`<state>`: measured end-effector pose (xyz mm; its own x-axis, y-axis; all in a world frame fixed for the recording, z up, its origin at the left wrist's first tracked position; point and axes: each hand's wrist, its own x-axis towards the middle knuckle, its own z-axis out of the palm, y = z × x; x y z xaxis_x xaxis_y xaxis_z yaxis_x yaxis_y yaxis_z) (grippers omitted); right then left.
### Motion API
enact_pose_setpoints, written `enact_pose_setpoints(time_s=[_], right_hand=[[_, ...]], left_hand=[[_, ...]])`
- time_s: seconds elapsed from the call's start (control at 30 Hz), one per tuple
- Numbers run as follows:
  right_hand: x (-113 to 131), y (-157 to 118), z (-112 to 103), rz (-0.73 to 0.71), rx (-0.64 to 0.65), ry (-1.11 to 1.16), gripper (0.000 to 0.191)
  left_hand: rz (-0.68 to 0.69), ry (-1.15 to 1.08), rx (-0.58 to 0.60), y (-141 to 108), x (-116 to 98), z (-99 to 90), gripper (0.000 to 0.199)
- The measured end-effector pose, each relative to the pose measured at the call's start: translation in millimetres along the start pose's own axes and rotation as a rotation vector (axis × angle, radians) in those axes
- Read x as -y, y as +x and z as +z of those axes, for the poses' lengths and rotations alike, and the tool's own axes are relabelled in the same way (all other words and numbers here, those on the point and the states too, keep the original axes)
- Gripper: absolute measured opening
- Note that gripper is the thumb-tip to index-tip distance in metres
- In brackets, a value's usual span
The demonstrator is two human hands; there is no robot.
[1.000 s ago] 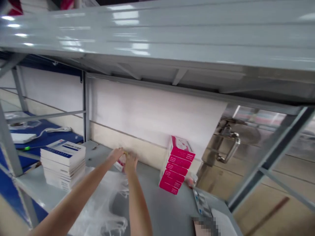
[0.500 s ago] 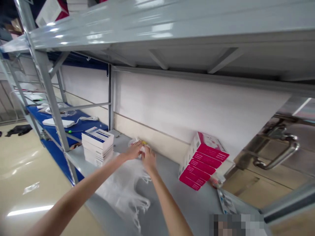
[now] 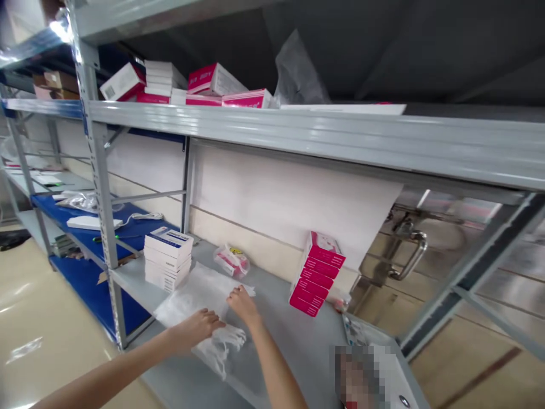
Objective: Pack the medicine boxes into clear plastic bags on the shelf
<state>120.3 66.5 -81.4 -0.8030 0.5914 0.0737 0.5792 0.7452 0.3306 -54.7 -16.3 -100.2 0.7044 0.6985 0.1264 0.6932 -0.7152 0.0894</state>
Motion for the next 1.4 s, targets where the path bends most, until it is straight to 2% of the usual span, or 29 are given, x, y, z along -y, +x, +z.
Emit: enact_pose_setpoints(time_s=[0.1,0.17,0.4,0.53,0.63,0.7,0.77,0.8,0.87,0.93,0.97,1.0,1.03,1.1,1.2,1.27,1.4], right_hand=[[3,-6,-3,0.016,-0.075,-0.026,0.017],[2,-15,-6,0.063,-0.121,-0.002,0.013],[-14,-51,-29,0.293,-0.15,0.171,0.009],[-22,-85,-54,0.514,-0.175,0.163,0.017],[-23,-121,-71,0.657,-0.098,0.093,0.025],[-20,-145,-79,0.724,-0.034,0.047,0.029],[-16,-164,-84,0.772,0.038,0.019,0.032],[-13,-172,-85,0.778,0.077,0.016,0.033],[-9,-182,-87,0.77,0.133,0.024,0.033],[-6,-188,-87,0.777,0.149,0.043,0.03],[-5,-189,-87,0.793,0.146,0.054,0.029],[-5,-190,-87,0.813,0.139,0.067,0.029],[-4,-190,-87,0.836,0.132,0.084,0.029],[-4,-190,-87,0.894,0.112,0.137,0.03],[-5,-191,-87,0.986,0.047,0.252,0.031],[-4,-194,-88,1.027,0.018,0.312,0.032],[-1,-197,-91,1.06,0.035,0.315,0.033]], left_hand=[[-0.028,0.102,0.06,3,5,-10.1,0.008],[-0.035,0.117,0.047,2,8,-23.0,0.009],[-0.117,0.059,-0.168,14,3,-77.7,0.015],[-0.105,-0.112,-0.336,37,-7,-93.0,0.012],[-0.082,-0.254,-0.335,57,-15,-90.0,0.014],[-0.068,-0.304,-0.294,70,-21,-82.3,0.019],[-0.032,-0.335,-0.322,78,-29,-71.2,0.023],[-0.002,-0.353,-0.393,79,-34,-64.9,0.025],[0.1,-0.378,-0.63,77,-51,-51.8,0.033],[0.304,-0.314,-0.787,71,-76,-39.8,0.038],[0.429,-0.235,-0.778,68,-91,-35.0,0.037],[0.564,-0.128,-0.672,65,-106,-31.3,0.031],[0.633,-0.021,-0.572,64,-120,-28.7,0.025],[0.656,0.138,-0.417,68,-142,-27.1,0.018],[0.51,0.278,-0.307,83,-146,-32.2,0.014],[0.385,0.352,-0.248,92,-135,-39.0,0.014],[0.235,0.467,-0.172,96,-115,-54.8,0.026]])
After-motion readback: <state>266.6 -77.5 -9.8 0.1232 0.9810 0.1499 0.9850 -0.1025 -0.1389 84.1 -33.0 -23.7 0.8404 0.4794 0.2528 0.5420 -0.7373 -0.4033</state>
